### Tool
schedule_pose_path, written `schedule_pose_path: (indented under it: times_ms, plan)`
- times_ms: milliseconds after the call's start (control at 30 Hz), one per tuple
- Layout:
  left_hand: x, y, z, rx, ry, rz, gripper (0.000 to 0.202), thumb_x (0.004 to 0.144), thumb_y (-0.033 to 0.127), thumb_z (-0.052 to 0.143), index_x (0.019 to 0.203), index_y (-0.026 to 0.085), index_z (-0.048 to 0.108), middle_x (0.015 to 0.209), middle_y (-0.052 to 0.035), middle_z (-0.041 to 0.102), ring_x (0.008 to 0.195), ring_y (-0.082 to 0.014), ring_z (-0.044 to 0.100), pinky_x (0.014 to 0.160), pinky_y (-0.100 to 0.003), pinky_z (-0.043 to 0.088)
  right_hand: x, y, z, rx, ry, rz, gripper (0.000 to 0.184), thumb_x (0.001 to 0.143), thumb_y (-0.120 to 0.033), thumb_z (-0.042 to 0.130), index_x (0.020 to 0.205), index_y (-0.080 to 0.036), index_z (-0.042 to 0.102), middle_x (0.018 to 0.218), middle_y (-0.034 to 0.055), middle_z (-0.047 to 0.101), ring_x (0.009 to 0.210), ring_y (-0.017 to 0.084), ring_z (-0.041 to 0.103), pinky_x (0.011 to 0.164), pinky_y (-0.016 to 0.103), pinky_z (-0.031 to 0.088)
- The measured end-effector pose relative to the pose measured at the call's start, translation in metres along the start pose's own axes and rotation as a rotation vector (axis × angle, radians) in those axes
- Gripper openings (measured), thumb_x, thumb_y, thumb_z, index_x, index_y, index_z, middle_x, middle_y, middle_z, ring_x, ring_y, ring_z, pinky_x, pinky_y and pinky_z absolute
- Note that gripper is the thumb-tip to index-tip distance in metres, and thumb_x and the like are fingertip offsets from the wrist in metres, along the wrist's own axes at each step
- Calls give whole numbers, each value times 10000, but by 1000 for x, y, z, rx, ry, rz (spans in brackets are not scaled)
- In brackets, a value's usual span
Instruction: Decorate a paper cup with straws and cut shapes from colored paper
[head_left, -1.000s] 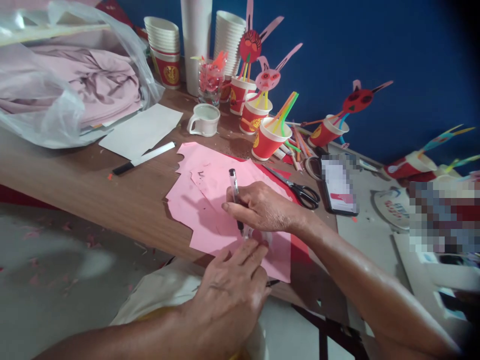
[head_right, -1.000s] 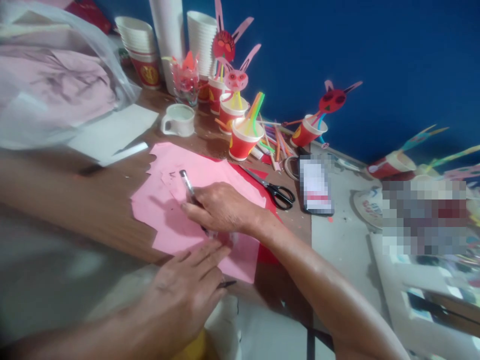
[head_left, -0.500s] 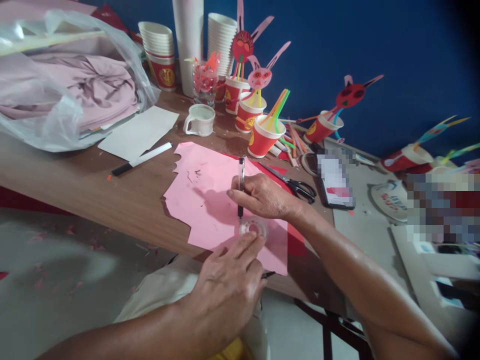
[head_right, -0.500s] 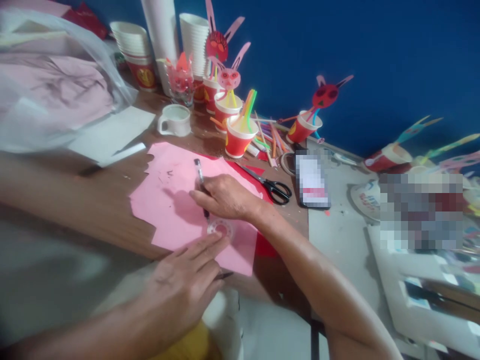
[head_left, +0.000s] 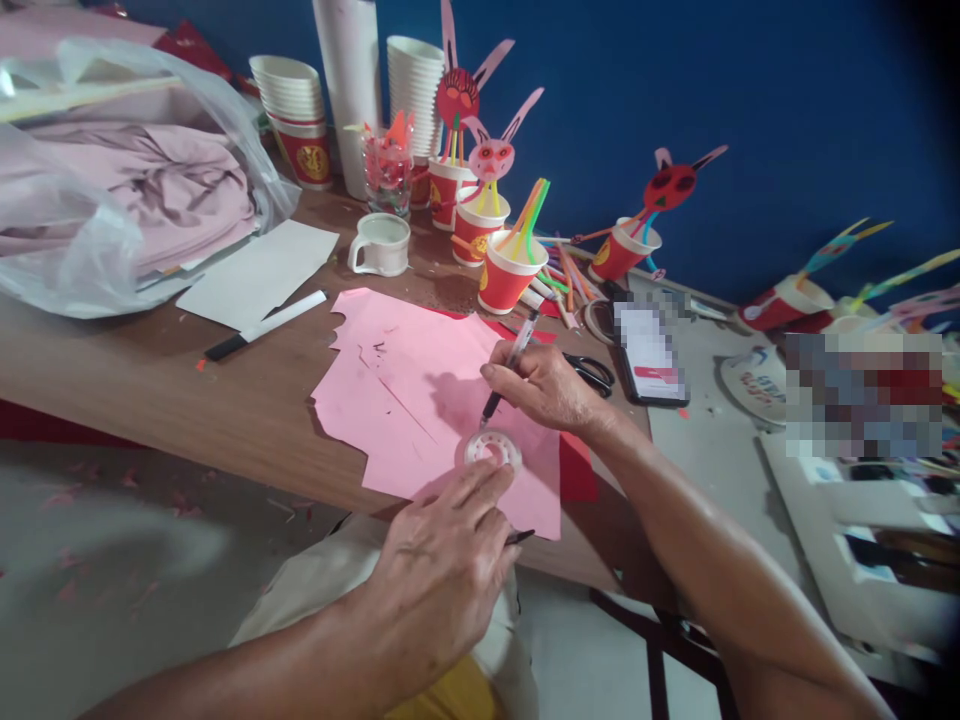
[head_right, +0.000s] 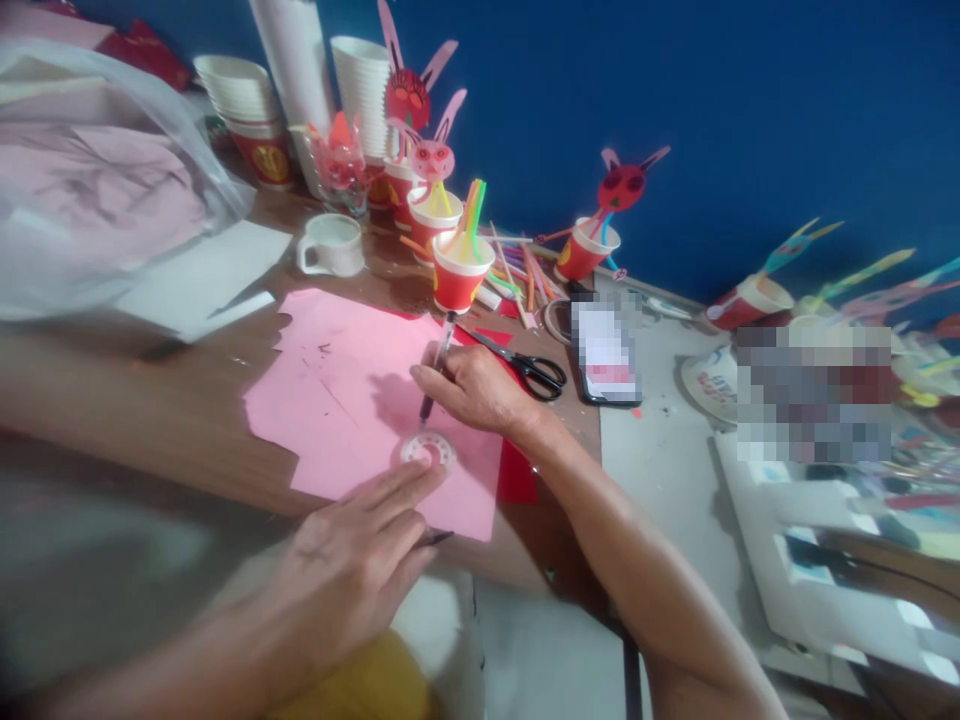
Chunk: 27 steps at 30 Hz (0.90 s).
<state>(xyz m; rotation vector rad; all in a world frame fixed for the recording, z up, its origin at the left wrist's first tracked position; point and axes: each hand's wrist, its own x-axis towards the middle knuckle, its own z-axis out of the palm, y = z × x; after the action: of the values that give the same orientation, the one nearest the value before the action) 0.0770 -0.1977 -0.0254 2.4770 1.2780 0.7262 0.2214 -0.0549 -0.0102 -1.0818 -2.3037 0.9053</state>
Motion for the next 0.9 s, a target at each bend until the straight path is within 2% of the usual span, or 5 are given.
schedule_pose_path:
  times_ms: [167,400,700,900]
  plan:
    - [2,1,-3,-12,-19,-13,154,833,194,482,773,142,615,1205,-115,594,1163,-242,506,902,-390,495,-14,5,-3,50,82,-26,329,865,-306,454,572,-159,487,602,-18,503,479,68,410,479,214,324]
    - [0,-2,0,-14,6,19,147,834,194,478,858,149,616,1249,-95,569,1181,-232,492,902,-374,500,-42,2,1,-55,248,-59,241,857,-271,473,640,-177,516,562,-20,523,477,90,432,502,230,338]
    - [2,-2,-1,18,-33,26,160,848,199,461,826,148,612,1210,-103,595,1165,-228,507,905,-392,497,-72,8,4,-302,316,-168,139,835,-246,506,714,-190,544,609,17,583,551,129,517,543,250,374]
    - [2,-2,0,13,-18,31,145,832,174,482,858,135,619,1193,-124,598,1173,-227,500,934,-373,478,-86,5,4,-392,340,-289,147,826,-204,514,679,-200,524,570,10,581,533,126,502,556,259,371]
